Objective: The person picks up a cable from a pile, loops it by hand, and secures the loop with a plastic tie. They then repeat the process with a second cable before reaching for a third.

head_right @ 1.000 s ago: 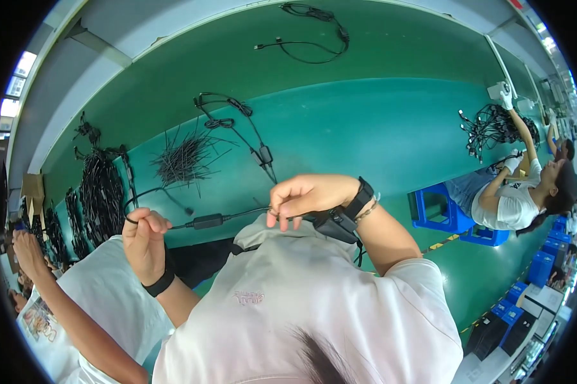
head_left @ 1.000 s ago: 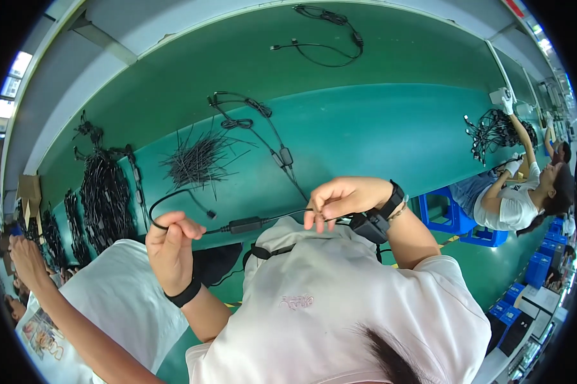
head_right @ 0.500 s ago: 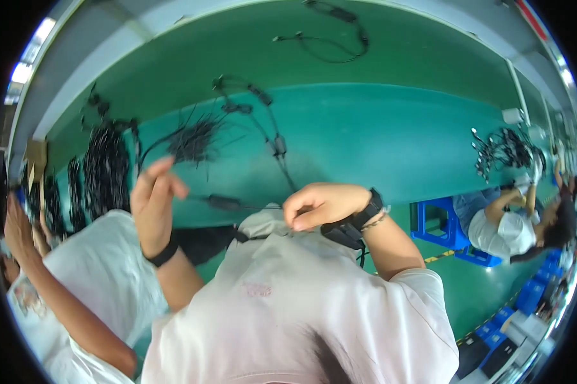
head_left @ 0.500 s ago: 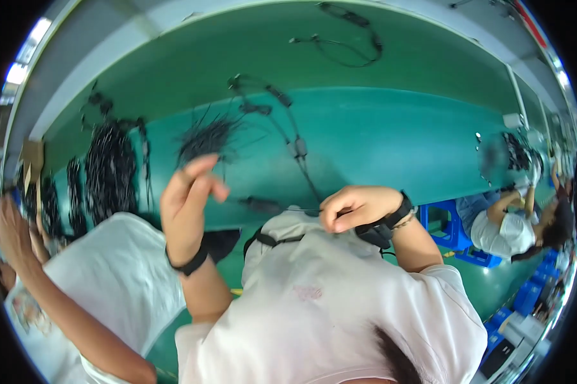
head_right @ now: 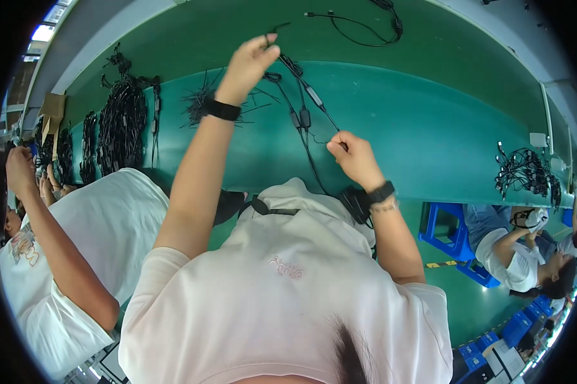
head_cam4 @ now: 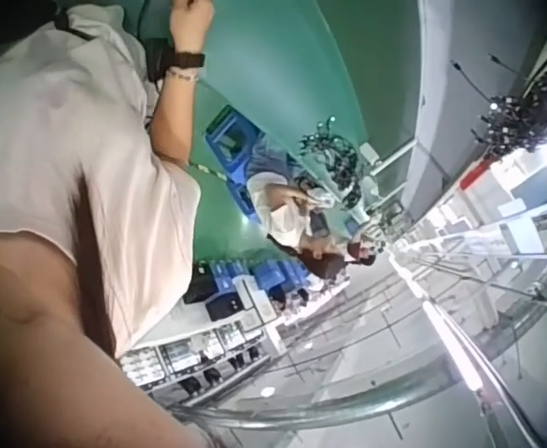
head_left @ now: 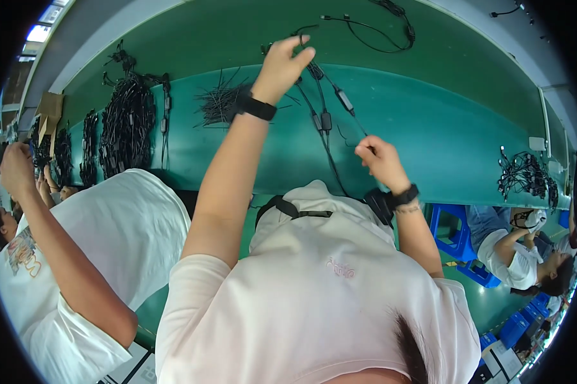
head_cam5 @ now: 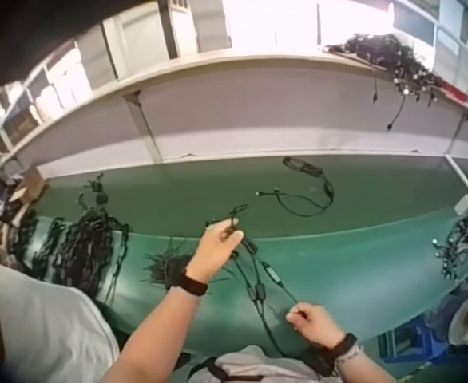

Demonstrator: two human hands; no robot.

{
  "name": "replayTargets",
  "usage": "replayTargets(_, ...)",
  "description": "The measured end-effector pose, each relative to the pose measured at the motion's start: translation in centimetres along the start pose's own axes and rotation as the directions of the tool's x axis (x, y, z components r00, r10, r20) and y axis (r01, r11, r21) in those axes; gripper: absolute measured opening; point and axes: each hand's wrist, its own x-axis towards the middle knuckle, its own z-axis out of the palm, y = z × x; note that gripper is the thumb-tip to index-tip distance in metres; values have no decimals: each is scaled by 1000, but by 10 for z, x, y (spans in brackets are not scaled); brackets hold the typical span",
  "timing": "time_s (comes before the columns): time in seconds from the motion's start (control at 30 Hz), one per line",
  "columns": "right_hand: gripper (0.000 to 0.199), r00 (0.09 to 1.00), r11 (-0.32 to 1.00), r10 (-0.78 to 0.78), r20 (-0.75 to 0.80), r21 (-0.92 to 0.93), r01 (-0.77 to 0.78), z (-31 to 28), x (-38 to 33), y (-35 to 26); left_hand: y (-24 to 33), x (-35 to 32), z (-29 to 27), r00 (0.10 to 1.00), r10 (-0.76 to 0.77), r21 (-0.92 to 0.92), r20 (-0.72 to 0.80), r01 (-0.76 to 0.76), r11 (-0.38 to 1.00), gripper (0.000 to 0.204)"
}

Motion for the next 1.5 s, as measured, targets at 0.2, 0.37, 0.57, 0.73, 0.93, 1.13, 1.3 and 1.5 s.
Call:
replayTargets(0.2, 12, 988, 918, -133, -73, -385, 95, 17, 20, 85, -73, -67, 72, 836, -544, 31, -67, 547, 836, 65)
replayTargets(0.37, 9, 994, 988, -101, 49, -109, 106, 12, 22, 94, -72, -61, 117, 952, -291, 404, -99, 305, 862, 65)
replayTargets(0.57, 9, 976, 981, -160, -148, -138, 140, -1, 4, 96, -51, -83, 180, 972, -226, 357, -70, 236, 904, 54)
replayTargets(0.73, 12, 881, 732, -426, -207, -652, 201, 1, -10, 96, -24, -74, 243, 916, -398, 157, 56, 385, 909, 55)
replayTargets(0.93, 6, 755, 709, -394, -524, -696, -112, -41, -19, 172, 14, -77, 259, 939, -263, 56, 223, 257, 965, 51)
replayTargets(1.13, 9, 680, 700, -386, -623, -678, -223, -113, -40, 220, -53, -73, -35, 983, 71, 711, 172, -174, 681, 100)
replayTargets(1.3, 12, 632, 712, -331, -701, -625, -320, -139, -44, 237, -115, -97, -162, 925, -377, 957, 52, 62, 284, 126)
replayTargets(1.5, 17, 533, 658, -306, -789, -580, -481, -149, -70, 271, -157, -62, -175, 851, -408, 858, 330, -90, 506, 128)
